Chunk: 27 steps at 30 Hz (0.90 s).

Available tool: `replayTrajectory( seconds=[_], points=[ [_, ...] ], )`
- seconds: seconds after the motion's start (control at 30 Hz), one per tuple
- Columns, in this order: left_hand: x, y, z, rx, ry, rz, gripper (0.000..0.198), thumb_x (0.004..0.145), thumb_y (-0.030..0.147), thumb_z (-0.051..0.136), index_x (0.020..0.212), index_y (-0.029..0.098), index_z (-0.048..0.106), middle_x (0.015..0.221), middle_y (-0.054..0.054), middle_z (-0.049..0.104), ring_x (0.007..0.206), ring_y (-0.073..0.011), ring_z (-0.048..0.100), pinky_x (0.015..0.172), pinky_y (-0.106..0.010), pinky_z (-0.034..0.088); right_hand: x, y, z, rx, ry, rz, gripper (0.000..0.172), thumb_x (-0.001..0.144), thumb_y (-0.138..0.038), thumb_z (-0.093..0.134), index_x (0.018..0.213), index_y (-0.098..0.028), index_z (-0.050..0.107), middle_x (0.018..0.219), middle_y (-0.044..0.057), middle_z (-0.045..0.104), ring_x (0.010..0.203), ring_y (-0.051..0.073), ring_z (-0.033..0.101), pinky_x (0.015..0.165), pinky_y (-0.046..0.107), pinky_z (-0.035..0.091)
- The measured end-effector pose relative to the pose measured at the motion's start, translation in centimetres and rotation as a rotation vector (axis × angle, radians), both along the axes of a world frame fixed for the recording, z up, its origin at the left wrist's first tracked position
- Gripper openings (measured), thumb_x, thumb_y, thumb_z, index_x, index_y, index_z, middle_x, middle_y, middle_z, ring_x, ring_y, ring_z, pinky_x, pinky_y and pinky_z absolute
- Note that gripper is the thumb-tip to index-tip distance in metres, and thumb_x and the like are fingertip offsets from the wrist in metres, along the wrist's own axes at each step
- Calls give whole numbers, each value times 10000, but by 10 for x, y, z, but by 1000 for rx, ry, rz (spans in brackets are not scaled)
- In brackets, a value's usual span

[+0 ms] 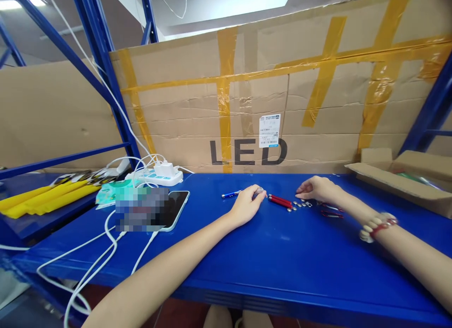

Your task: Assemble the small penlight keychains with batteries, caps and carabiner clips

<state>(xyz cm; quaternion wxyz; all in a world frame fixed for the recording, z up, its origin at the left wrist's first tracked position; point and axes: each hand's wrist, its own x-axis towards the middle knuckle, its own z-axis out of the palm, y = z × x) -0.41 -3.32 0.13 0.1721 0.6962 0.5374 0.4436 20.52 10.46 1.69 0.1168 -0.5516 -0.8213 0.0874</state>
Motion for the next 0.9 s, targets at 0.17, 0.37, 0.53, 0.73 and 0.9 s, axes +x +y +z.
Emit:
replayTrajectory(
  seconds=[0.17,0.37,0.53,0.73,0.9],
  points=[
    [-1,0,-1,13,-10,1,165,855,236,424,747,165,526,728,-3,569,733,-137,524,721,-242,398,0,8,-9,52,64,84,170,600,-392,685,692,-253,718,685,13,709,679,192,656,553,255,457],
    [-2,0,-1,6,-13,-1,161,845,185,401,746,168,527,722,0,571,740,-139,536,740,-248,405,-9,-2,-14,163,115,145,159,624,-409,654,651,-260,703,646,-7,693,623,165,640,504,233,435],
    [-2,1,-1,8,-16,-8,188,858,187,352,830,170,537,727,6,556,719,-131,523,728,-246,403,-17,-17,-11,252,155,139,160,690,-400,619,698,-259,694,719,-7,698,686,173,626,528,243,423],
    [-3,3,-4,23,-14,-16,189,877,229,350,889,173,529,701,13,539,707,-129,517,716,-242,400,-45,-50,1,567,494,383,241,807,-408,519,805,-230,682,804,33,683,684,166,593,629,290,459],
    [-5,7,-7,42,21,-40,164,876,233,354,832,180,503,723,13,546,718,-131,520,718,-241,400,-59,-71,2,619,612,628,222,807,-396,551,782,-213,673,781,50,670,737,178,601,701,331,469]
  ],
)
